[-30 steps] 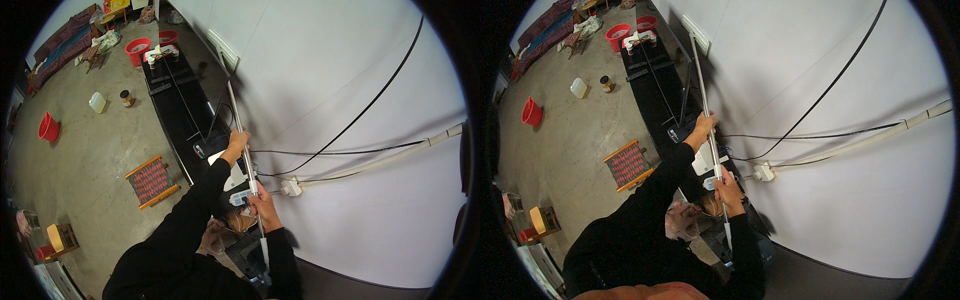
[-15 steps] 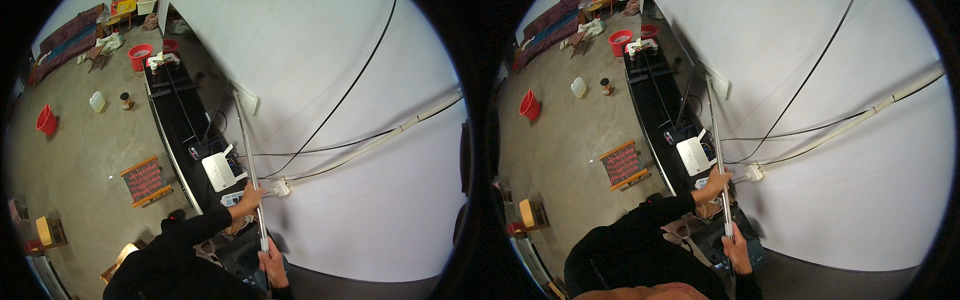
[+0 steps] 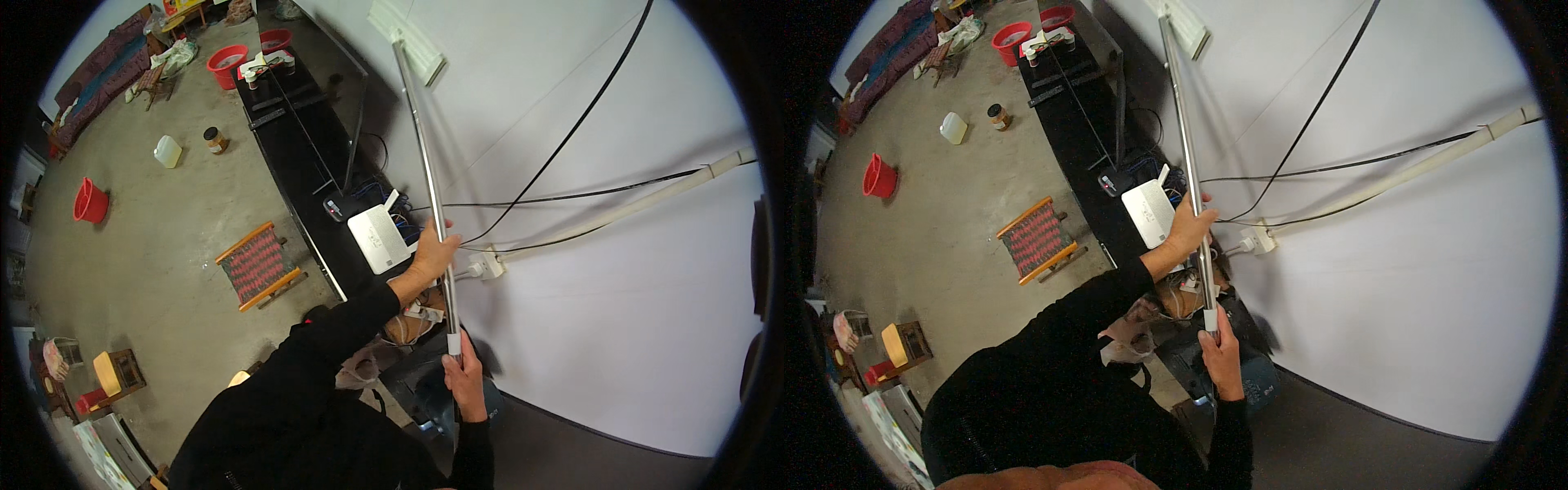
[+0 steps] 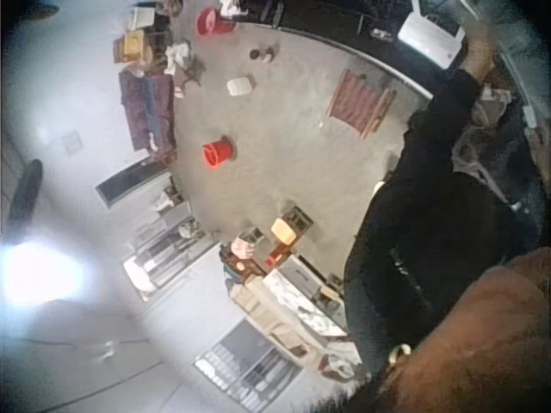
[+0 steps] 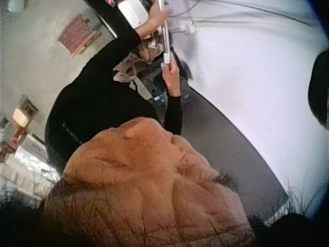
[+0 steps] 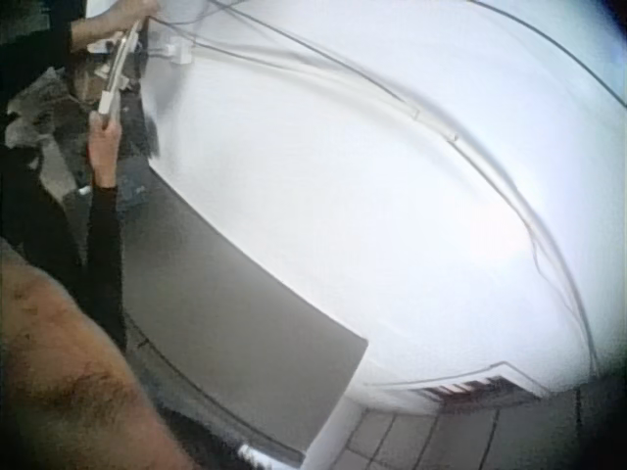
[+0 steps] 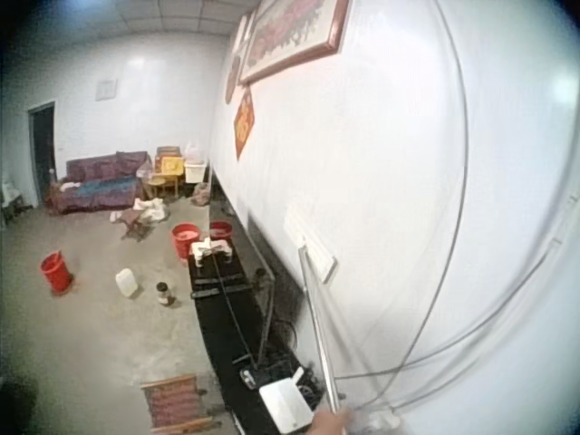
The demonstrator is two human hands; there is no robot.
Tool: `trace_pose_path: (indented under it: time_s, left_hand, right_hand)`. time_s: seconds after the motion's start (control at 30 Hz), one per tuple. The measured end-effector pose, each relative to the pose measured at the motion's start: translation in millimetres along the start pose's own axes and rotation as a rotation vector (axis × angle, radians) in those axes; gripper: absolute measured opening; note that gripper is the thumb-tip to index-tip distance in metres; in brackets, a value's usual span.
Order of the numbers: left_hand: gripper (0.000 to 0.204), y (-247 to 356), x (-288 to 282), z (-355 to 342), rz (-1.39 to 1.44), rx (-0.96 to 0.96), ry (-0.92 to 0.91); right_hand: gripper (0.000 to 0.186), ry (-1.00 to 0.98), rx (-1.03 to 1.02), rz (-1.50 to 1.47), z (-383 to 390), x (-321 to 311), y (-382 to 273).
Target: The person uses a long-handled wall scraper to scrape the upper wall surface near a window and above a refrigerator. They repeatedly move the tool up and down along the wall, occasionally repositioning their hands and stepping back to reach different sections.
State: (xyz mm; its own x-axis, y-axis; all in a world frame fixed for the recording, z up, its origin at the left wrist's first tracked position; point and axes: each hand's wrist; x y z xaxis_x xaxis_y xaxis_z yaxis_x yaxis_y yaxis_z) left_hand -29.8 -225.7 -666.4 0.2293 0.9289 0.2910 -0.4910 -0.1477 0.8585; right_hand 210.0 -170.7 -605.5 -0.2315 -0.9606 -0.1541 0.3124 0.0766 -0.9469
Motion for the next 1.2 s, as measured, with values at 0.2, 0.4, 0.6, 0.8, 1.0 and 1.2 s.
trace_pose_path:
  time_s: [0.2, 0.4, 0.6, 0.8, 1.0, 1.2]
  left_hand:
    - [0.034, -48.6, -47.5, -53.6, -0.074, -0.168, 0.120]
    - [0.029, -63.2, -76.2, -85.9, 0.022, -0.351, 0.138]
    - [0.023, -67.0, -86.6, -120.1, -0.038, -0.361, 0.197]
    - [0.023, -86.5, -53.6, -74.5, -0.023, -0.361, 0.138]
    - [0.022, -98.2, -6.4, 17.1, -0.030, -0.376, -0.045]
    - [0.031, -102.0, 11.7, 69.4, 0.021, -0.437, -0.184]
  right_hand:
    - [0.056, -0.066, 0.105, -0.109, -43.2, 31.4, 24.7]
    - [0.053, -0.082, 0.250, -0.165, -83.6, 52.5, 33.4]
    - [0.054, -0.109, 0.250, -0.206, -114.5, 57.8, 33.2]
    - [0.056, -0.044, 0.258, -0.141, -60.5, 33.0, 17.2]
    - [0.060, 0.005, 0.332, -0.068, 33.0, -3.6, -10.6]
    - [0.061, 0.027, 0.400, -0.021, 85.4, -13.1, -35.9]
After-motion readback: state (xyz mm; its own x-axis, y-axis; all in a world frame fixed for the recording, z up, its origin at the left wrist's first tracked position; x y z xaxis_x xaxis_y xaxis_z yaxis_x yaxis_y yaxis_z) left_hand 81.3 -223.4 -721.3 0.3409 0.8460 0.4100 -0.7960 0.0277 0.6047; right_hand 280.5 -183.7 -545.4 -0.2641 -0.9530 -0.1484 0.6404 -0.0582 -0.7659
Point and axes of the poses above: each hand's wrist, its own z-axis away from the middle knuckle, its own x-axis out of the palm, y = z × x, and after that the axes turned 11 degrees about -x, right-handed
